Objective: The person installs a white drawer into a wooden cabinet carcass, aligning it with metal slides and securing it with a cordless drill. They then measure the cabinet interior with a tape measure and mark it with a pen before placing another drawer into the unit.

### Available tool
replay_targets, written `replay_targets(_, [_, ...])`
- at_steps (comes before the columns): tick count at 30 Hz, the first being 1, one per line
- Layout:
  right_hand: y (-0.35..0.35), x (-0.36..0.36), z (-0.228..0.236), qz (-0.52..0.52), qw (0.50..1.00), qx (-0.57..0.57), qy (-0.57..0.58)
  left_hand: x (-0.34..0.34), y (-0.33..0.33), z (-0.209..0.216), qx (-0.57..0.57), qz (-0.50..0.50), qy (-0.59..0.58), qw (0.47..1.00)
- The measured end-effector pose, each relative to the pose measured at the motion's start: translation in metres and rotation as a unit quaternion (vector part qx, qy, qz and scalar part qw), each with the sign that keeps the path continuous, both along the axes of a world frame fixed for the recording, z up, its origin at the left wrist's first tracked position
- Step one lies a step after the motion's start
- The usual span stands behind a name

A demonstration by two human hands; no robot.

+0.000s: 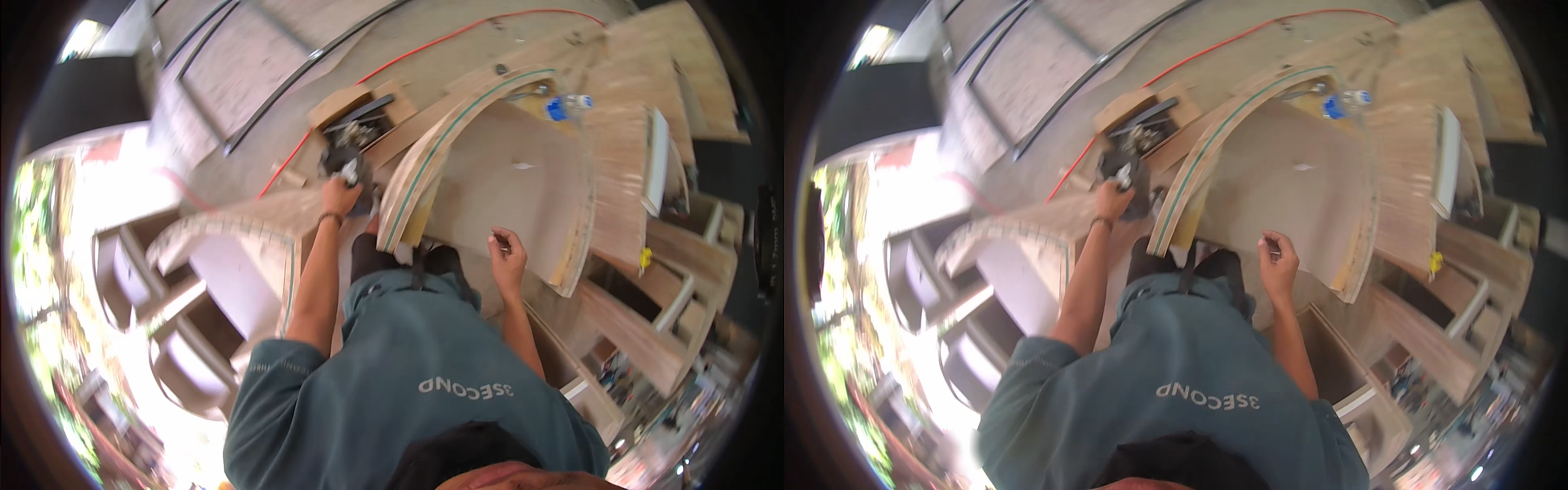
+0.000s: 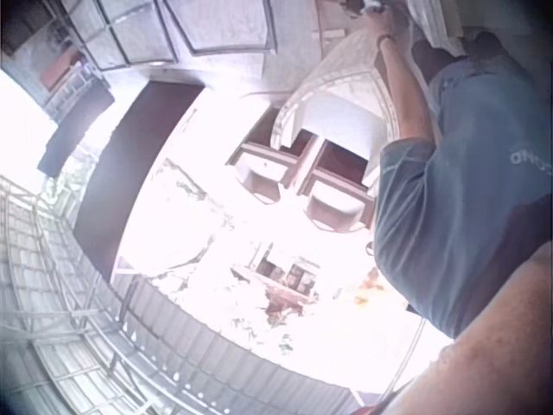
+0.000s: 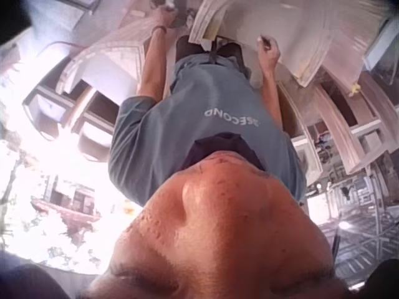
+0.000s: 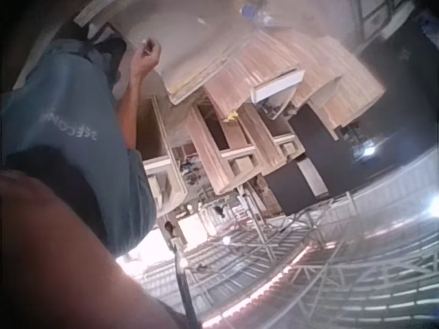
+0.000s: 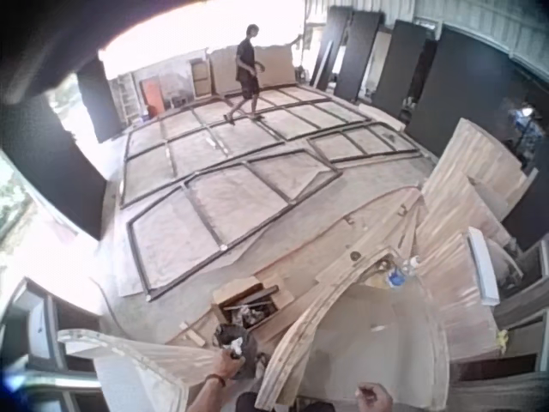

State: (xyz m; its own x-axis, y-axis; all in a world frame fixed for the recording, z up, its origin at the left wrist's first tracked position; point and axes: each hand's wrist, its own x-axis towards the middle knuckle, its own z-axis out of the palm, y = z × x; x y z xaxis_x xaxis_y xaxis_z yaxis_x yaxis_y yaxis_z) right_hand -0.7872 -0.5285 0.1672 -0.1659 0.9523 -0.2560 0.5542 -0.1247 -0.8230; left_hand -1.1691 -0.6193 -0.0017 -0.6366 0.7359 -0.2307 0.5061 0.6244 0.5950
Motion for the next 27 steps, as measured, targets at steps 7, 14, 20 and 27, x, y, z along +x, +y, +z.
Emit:
replay_targets(7, [0.182,-0.022,0.038,-0.182,0.954,0.229,-0.068,0.008,-0.019,-0.008,-0.041,-0.032,-0.071,0.996])
replay_targets(14, [0.35,-0.015,0.02,-0.053,0.933,0.213,-0.284,0.018,-0.056,-0.003,-0.032,-0.001,-0.108,0.994])
replay_targets(20, [0.345,-0.072,0.073,0.069,0.856,0.371,-0.353,0.027,-0.076,-0.004,-0.025,0.076,-0.122,0.989])
replay_targets(27, [0.303,-0.255,0.12,0.259,0.905,0.285,-0.182,0.052,-0.085,-0.026,0.013,0.102,-0.136,0.985])
